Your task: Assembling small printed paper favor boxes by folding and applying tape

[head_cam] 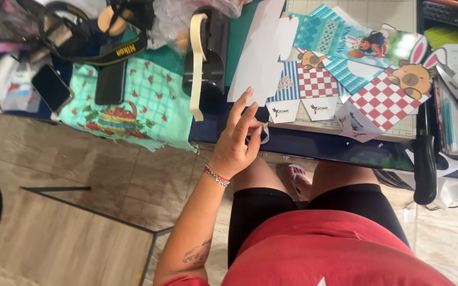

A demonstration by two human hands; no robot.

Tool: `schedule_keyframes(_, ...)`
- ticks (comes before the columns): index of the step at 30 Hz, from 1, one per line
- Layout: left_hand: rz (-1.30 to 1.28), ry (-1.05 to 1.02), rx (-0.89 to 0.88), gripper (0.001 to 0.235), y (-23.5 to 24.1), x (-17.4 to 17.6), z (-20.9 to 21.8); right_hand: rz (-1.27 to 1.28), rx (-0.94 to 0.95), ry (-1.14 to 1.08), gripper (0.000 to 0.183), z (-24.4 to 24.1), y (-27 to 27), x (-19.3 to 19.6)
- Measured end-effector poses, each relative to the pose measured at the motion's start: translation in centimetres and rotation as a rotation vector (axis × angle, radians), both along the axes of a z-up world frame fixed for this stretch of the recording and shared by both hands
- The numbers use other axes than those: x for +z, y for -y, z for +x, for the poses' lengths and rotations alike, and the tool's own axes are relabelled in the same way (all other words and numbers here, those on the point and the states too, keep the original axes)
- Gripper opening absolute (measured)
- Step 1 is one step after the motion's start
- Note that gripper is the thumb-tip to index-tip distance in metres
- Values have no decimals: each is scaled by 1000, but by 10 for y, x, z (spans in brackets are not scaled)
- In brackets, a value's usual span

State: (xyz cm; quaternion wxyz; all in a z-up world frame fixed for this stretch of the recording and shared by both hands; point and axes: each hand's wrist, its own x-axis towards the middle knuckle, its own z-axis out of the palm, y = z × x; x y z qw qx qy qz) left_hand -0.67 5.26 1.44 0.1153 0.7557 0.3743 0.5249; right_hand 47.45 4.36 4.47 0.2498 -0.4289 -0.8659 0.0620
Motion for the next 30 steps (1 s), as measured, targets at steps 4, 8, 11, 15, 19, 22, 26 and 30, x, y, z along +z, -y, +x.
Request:
schedule_keyframes(4, -114, -68, -81, 83, 6, 7, -11, 138, -10, 45, 41, -94, -2, 58)
schedule_keyframes(8, -66, -149, -11, 83, 4, -4, -11, 396, 59, 240, 29, -151, -6, 85)
schedule_keyframes(11, 2, -207, 50, 91, 3, -13, -11, 384, 26, 272, 22, -154, -9, 76)
schedule_keyframes(15, 147, -289, 119, 100, -1, -20, -12, 343, 14, 263, 22, -151, -7, 67)
schedule_keyframes(19, 210, -340, 171, 103, -5, -13, -17, 329, 39, 263, 43, -147, -4, 61)
schedule_keyframes(22, 206, -457, 254, 98, -7, -16, -17, 343, 41, 232, 31, -146, -2, 58)
schedule_keyframes(26, 170, -498, 271, 97, -9, -13, -19, 243, 42, 151, 22, -141, 1, 56)
schedule_keyframes(30, 103, -518, 173, 101, -8, -17, -28, 170, 61, 122, 16, -136, 1, 57)
